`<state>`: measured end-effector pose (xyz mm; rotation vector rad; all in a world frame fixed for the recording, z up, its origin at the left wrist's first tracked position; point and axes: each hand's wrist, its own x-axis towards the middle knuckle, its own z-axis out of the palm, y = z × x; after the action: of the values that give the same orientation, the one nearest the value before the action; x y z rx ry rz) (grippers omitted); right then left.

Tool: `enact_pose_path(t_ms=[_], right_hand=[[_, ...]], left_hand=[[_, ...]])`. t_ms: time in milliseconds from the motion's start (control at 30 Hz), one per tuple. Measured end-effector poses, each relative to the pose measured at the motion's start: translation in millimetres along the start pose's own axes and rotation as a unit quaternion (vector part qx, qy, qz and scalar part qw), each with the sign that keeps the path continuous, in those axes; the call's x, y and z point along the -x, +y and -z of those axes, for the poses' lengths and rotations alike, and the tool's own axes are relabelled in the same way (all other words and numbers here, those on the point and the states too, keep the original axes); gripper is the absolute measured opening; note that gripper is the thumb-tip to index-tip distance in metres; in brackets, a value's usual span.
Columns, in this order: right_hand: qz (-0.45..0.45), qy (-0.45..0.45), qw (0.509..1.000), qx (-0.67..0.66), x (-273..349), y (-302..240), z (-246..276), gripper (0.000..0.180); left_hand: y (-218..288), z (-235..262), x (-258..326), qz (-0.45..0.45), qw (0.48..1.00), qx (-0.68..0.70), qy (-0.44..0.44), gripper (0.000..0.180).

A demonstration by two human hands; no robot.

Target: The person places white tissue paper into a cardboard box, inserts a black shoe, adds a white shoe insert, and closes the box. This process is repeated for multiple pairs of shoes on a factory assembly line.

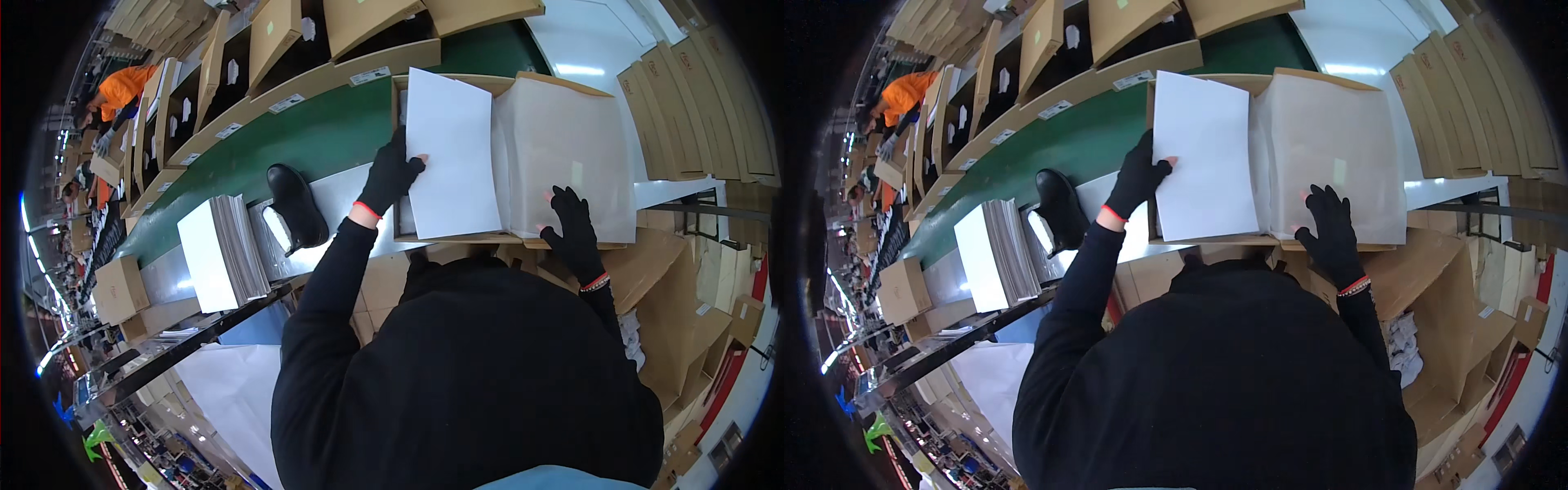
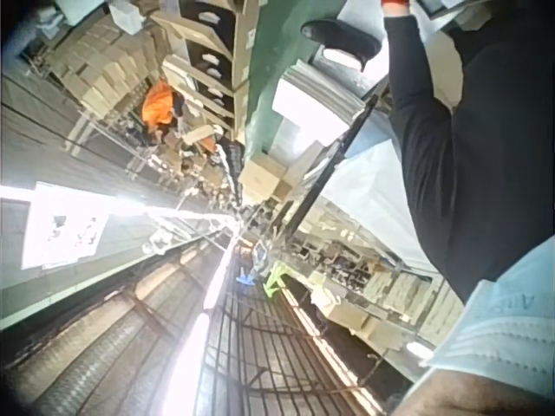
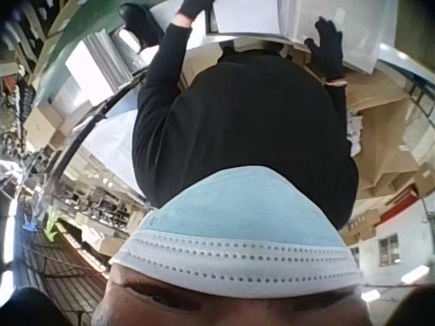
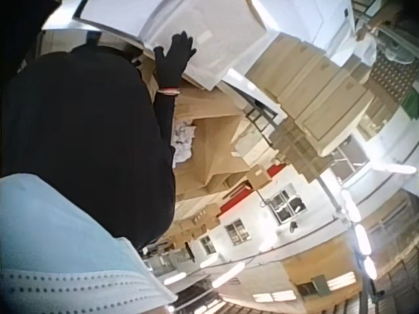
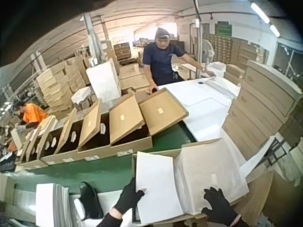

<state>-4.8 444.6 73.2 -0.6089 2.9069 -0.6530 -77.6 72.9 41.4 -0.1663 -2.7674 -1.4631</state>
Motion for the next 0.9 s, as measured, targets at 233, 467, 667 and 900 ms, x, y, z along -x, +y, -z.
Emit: enact_pose_path(t_ms=[233, 467, 667, 900], right_hand=[[0.059, 0.010, 0.998, -0.025, -19, -14, -4, 0.065], [-0.051, 0.096, 0.994, 0.017, -34, 4, -40, 0.075], [-0.175, 0.056, 0.975, 0.123, -22, 48, -72, 0.075], [-0.182, 0.071, 0.972, 0.130, -16, 52, -80, 0.066]], left_hand=[[-28, -71, -5, 0.081, 0.993, -0.085, -0.010, 0.078], [-9, 111, 24, 0.143, 0.809, -0.569, -0.038, 0.085], [-115, 209, 95, 0.366, 0.772, -0.468, -0.225, 0.098], [-50, 200, 77, 0.281, 0.916, -0.272, -0.092, 0.096]])
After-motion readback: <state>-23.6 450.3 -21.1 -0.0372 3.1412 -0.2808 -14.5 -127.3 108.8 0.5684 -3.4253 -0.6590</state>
